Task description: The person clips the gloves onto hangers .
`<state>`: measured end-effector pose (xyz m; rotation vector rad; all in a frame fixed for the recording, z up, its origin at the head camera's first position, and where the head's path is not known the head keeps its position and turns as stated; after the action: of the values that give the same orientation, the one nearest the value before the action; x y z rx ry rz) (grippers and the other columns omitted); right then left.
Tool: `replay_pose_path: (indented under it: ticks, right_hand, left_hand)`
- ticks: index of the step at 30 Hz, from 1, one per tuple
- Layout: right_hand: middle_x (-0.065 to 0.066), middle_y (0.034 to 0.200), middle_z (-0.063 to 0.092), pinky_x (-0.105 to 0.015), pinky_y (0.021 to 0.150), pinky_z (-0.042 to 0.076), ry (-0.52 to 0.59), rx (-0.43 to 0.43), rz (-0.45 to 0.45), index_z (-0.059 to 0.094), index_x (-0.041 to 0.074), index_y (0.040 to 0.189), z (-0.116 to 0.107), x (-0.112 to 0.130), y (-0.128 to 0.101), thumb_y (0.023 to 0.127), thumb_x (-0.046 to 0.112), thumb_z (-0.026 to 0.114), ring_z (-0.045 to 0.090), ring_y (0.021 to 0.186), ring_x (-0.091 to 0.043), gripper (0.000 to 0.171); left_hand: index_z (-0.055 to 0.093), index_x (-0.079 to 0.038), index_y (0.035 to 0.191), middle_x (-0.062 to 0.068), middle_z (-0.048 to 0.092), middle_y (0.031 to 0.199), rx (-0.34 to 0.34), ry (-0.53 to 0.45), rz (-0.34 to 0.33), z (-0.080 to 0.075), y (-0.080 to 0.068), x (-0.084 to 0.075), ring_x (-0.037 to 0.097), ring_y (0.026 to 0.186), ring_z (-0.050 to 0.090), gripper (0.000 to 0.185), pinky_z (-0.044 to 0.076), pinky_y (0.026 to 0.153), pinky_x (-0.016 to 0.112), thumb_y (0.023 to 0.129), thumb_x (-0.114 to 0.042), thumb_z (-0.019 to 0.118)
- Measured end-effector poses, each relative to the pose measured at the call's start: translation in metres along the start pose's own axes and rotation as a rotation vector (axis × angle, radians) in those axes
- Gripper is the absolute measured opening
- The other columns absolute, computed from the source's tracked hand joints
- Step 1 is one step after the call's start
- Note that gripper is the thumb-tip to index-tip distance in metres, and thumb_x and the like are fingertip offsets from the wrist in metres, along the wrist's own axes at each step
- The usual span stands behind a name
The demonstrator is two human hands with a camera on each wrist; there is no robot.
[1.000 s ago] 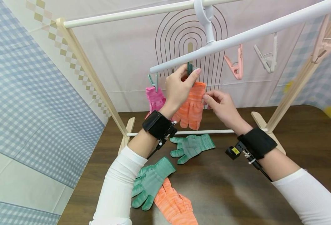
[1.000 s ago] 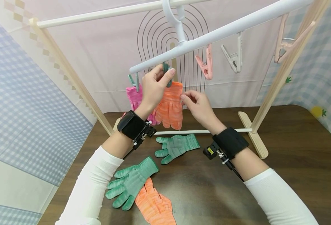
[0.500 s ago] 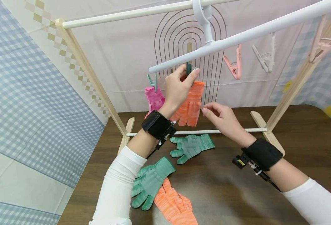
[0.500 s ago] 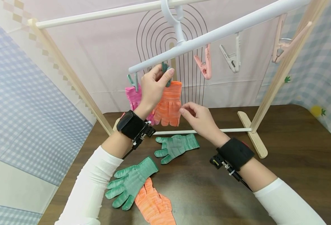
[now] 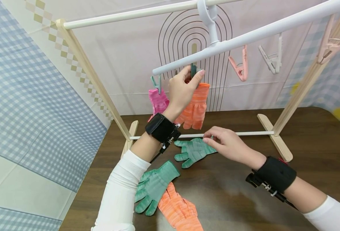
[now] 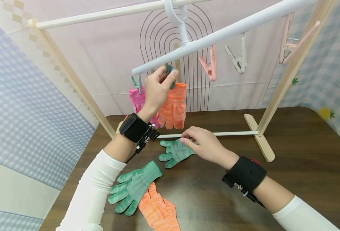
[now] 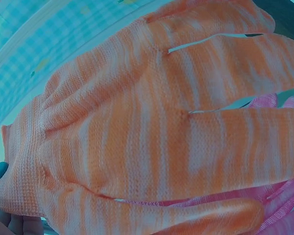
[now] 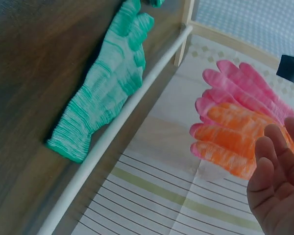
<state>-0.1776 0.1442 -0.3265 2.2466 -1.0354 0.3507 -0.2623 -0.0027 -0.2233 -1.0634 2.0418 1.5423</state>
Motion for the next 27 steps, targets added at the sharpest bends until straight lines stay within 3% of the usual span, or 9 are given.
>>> replay_pose_path:
  ticks: [8,14,21,24,27]
  right_hand:
    - [0.008,0.086,0.057,-0.022,0.061,0.042,-0.06,0.054,-0.033,0.062,0.017,0.092,0.005,0.005,-0.01,0.086,0.022,0.057,0.05,0.073,-0.004,0.009]
    - [0.007,0.089,0.059,-0.025,0.064,0.044,-0.083,0.081,-0.05,0.061,0.017,0.093,0.009,0.006,-0.014,0.085,0.021,0.058,0.052,0.075,-0.005,0.01]
    - [0.006,0.089,0.058,-0.024,0.065,0.044,-0.095,0.108,-0.058,0.061,0.018,0.093,0.012,0.006,-0.017,0.085,0.024,0.057,0.054,0.076,-0.006,0.01]
    - [0.007,0.088,0.058,-0.023,0.064,0.043,-0.098,0.114,-0.063,0.061,0.018,0.092,0.013,0.006,-0.018,0.085,0.024,0.057,0.053,0.076,-0.006,0.009]
    - [0.008,0.087,0.058,-0.023,0.064,0.043,-0.084,0.121,-0.071,0.062,0.018,0.091,0.015,0.007,-0.021,0.085,0.023,0.058,0.052,0.075,-0.007,0.009]
  left_hand:
    - [0.05,-0.013,0.076,-0.002,0.049,0.059,0.004,0.001,-0.011,-0.001,0.0,-0.002,0.008,0.051,0.034,0.024,0.022,0.047,0.018,0.086,-0.034,0.055]
    - [0.05,-0.008,0.076,0.001,0.047,0.06,0.004,-0.018,-0.039,-0.006,-0.006,-0.021,0.008,0.052,0.033,0.02,0.022,0.049,0.017,0.087,-0.024,0.056]
    - [0.051,-0.014,0.077,-0.002,0.052,0.06,-0.003,0.006,-0.031,0.0,0.001,-0.001,0.01,0.052,0.037,0.022,0.025,0.049,0.019,0.085,-0.034,0.056]
    - [0.051,-0.014,0.077,-0.002,0.052,0.061,-0.002,0.003,-0.039,0.0,0.001,-0.002,0.009,0.053,0.038,0.022,0.026,0.049,0.018,0.086,-0.033,0.056]
    - [0.051,-0.011,0.077,0.0,0.05,0.06,0.003,-0.015,-0.058,-0.004,-0.003,-0.014,0.008,0.053,0.036,0.02,0.025,0.05,0.018,0.086,-0.027,0.056]
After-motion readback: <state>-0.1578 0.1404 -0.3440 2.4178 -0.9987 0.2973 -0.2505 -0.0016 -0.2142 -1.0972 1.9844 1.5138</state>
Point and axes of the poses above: each hand's wrist, its own y-axis towards the middle knuckle, its own z-axis out of the palm, x = y × z, the point moved 2 cm from there along y, towards the middle knuckle
